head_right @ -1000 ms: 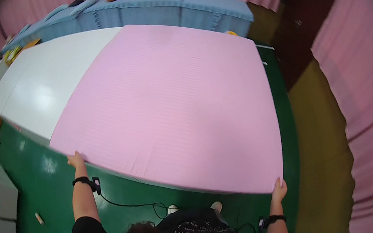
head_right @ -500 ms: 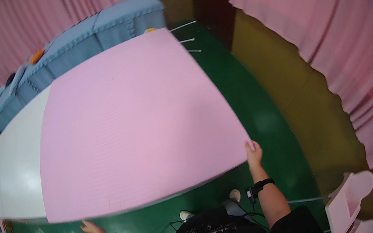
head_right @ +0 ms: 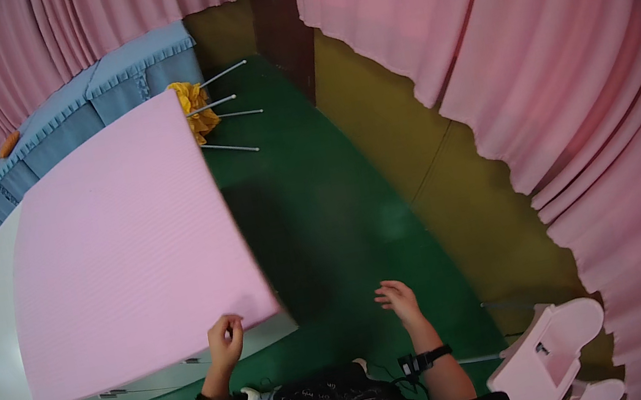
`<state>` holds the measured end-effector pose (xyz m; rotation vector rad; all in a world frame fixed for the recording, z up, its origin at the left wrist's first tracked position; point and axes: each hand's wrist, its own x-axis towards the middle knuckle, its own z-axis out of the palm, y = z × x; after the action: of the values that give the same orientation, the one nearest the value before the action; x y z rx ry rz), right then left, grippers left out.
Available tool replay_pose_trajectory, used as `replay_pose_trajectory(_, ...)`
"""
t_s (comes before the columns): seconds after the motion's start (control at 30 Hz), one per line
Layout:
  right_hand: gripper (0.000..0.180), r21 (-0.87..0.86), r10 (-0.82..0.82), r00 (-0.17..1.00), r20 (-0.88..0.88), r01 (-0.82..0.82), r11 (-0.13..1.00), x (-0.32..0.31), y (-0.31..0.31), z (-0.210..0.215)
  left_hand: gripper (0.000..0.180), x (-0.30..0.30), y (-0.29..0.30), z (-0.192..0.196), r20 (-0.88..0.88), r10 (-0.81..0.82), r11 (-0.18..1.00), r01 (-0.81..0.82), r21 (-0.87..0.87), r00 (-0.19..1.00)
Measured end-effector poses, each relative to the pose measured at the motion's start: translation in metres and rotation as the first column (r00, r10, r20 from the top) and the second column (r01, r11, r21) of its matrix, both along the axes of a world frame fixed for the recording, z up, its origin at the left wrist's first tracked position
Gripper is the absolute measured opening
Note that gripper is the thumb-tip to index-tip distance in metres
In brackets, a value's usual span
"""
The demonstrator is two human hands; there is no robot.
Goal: The person picks up pink plastic chairs and wooden chairs from the floor by hand and places them in rows next to desks and in the room.
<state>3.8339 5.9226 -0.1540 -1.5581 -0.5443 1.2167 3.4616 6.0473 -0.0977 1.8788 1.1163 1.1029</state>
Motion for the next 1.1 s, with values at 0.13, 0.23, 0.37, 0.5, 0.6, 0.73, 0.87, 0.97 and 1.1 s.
replay_pose_trajectory(0.13, 0.025, -0.076, -0.357, 0.934, 0.030, 0.358, 0.931, 0.085, -0.059, -0.028, 0.007, 0.098, 0.019, 0.010, 0.144, -0.124, 0.979, 0.144, -0.142, 0.982)
replay_pose_trajectory(0.23, 0.024, -0.112, -0.410, 0.912, -0.032, 0.404, 0.908, 0.122, -0.080, -0.044, 0.009, 0.153, 0.037, 0.016, 0.131, -0.224, 0.928, 0.253, -0.275, 0.966)
replay_pose_trajectory(0.37, 0.026, -0.117, -0.406, 0.912, -0.061, 0.397, 0.910, 0.152, -0.063, -0.054, 0.010, 0.206, 0.078, 0.019, 0.188, -0.243, 0.902, 0.293, -0.318, 0.952)
replay_pose_trajectory(0.5, 0.026, -0.152, -0.391, 0.916, -0.088, 0.375, 0.914, 0.186, -0.017, -0.064, 0.010, 0.248, 0.128, -0.001, 0.319, -0.149, 0.885, 0.271, -0.380, 0.936)
replay_pose_trajectory(0.6, 0.028, -0.155, -0.311, 0.947, -0.078, 0.297, 0.942, 0.220, 0.028, -0.070, 0.010, 0.277, 0.171, -0.027, 0.351, -0.060, 0.889, 0.210, -0.407, 0.935)
replay_pose_trajectory(0.73, 0.030, -0.213, -0.287, 0.954, -0.085, 0.264, 0.941, 0.271, 0.100, -0.072, 0.010, 0.314, 0.242, -0.055, 0.268, -0.042, 0.876, 0.164, -0.453, 0.963)
replay_pose_trajectory(0.87, 0.030, -0.211, -0.278, 0.959, -0.053, 0.262, 0.942, 0.314, 0.208, -0.039, 0.011, 0.353, 0.329, -0.025, 0.284, -0.036, 0.895, 0.157, -0.417, 0.958)
replay_pose_trajectory(0.97, 0.028, -0.074, -0.187, 0.982, -0.018, 0.185, 0.980, 0.347, 0.291, -0.018, 0.012, 0.379, 0.391, -0.001, 0.201, -0.062, 0.924, 0.132, -0.358, 0.978)
replay_pose_trajectory(1.1, 0.025, -0.084, -0.143, 0.989, -0.033, 0.140, 0.987, 0.381, 0.403, 0.001, 0.012, 0.405, 0.459, -0.016, 0.199, -0.112, 0.909, 0.181, -0.376, 0.974)
